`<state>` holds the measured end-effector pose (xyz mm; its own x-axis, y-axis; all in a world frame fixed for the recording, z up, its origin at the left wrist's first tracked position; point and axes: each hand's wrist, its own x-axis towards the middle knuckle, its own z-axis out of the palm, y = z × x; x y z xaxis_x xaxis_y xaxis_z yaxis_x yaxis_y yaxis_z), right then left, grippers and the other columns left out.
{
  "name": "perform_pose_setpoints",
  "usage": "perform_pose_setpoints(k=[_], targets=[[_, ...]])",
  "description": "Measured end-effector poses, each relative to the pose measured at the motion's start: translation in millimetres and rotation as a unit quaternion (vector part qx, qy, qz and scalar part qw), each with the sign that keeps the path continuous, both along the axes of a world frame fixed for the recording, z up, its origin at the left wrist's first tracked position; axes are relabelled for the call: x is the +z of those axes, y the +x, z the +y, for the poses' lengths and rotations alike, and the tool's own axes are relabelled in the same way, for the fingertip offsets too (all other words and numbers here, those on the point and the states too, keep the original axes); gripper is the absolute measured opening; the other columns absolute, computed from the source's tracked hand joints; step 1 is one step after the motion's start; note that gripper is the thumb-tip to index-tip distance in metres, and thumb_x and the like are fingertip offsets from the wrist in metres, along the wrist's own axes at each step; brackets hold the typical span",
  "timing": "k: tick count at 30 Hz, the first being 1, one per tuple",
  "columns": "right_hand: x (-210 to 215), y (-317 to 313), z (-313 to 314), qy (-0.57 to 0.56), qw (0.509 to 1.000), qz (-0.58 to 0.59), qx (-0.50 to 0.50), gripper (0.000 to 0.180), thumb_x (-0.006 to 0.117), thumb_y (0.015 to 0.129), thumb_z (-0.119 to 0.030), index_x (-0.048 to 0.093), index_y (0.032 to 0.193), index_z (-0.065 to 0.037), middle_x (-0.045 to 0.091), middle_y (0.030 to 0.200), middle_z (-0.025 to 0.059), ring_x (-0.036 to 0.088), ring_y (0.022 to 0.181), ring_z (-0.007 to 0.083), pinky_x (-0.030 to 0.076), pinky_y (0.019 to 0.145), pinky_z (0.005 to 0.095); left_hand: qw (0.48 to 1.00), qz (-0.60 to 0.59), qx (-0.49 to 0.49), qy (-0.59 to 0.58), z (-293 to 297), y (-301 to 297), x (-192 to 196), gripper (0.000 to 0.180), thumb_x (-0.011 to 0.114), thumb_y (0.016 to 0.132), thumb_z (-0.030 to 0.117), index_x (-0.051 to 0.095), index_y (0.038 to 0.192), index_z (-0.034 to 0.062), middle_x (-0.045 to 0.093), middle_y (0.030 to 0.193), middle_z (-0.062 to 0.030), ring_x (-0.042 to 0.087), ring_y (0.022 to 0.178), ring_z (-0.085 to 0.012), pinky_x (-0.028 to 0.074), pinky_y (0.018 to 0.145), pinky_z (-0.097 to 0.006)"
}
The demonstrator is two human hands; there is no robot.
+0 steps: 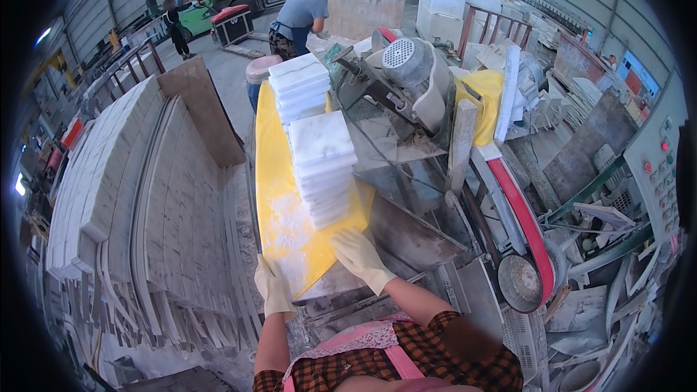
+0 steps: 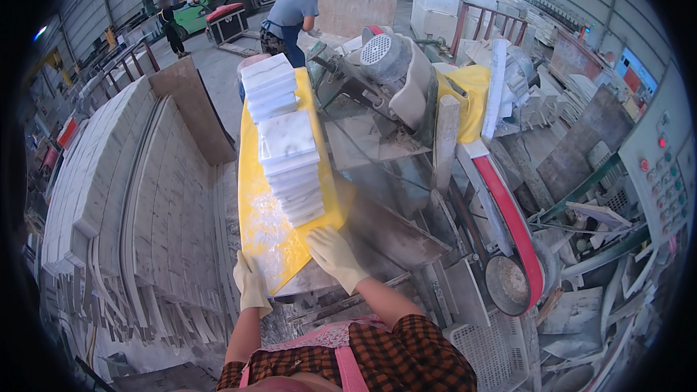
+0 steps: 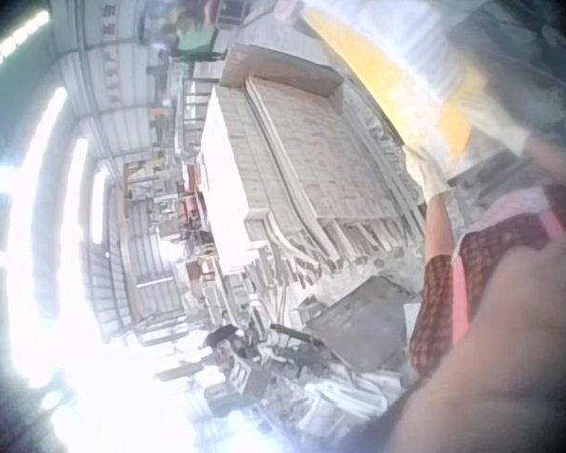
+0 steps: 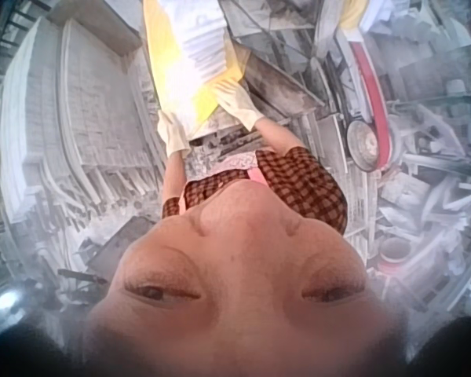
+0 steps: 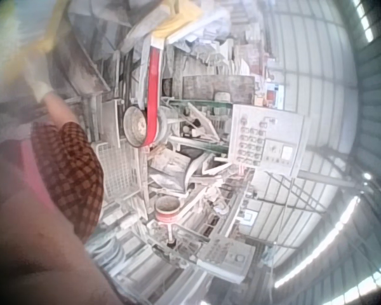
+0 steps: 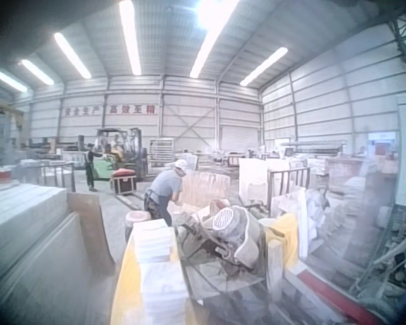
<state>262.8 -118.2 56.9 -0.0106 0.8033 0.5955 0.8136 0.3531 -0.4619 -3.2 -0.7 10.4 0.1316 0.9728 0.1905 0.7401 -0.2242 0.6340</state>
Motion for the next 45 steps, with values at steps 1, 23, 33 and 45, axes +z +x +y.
perform_pose_setpoints(k=[1,23,33,45], targets=[[0.8,0.0,0.0,-0.009,1.0,0.004,0.001,0.03,0.061,0.095,-0.015,0.065,0.118,0.004,0.066,0.121,0.0208,0.059,0.117,0.0411,0.043,0.104,0.0515,1.0,0.002,-0.002,0.01,-0.7,0.1,1.0,0.051,0.049,0.105,0.026,0.055,0.138,-0.0123,0.07,0.109,-0.0308,0.067,0.099,-0.0462,0.052,0.086,-0.051],[12.9,-1.3,0.8,0.035,0.999,-0.009,0.007,0.022,0.058,0.094,-0.015,0.062,0.108,0.002,0.061,0.108,0.0167,0.057,0.106,0.0359,0.043,0.094,0.0459,1.0,0.007,0.005,0.001,0.9,0.4,-2.8,0.052,0.049,0.106,0.026,0.053,0.139,-0.013,0.069,0.112,-0.0307,0.067,0.103,-0.0457,0.051,0.09,-0.05],[7.2,-0.2,1.5,0.036,0.999,-0.01,0.007,0.024,0.059,0.094,-0.015,0.063,0.11,0.003,0.063,0.111,0.0185,0.058,0.109,0.0369,0.043,0.098,0.0471,1.0,-0.003,0.0,-0.001,-0.5,0.5,0.5,0.053,0.05,0.105,0.026,0.053,0.14,-0.0129,0.069,0.11,-0.0308,0.067,0.102,-0.0458,0.051,0.089,-0.051],[5.9,-0.3,1.1,0.022,1.0,-0.008,0.005,0.023,0.059,0.094,-0.014,0.063,0.11,0.003,0.063,0.113,0.0179,0.058,0.112,0.0372,0.042,0.099,0.0478,0.999,-0.027,0.002,-0.031,-3.9,3.2,6.4,0.052,0.048,0.106,0.027,0.053,0.14,-0.0117,0.068,0.118,-0.0309,0.065,0.108,-0.0457,0.051,0.091,-0.05]])
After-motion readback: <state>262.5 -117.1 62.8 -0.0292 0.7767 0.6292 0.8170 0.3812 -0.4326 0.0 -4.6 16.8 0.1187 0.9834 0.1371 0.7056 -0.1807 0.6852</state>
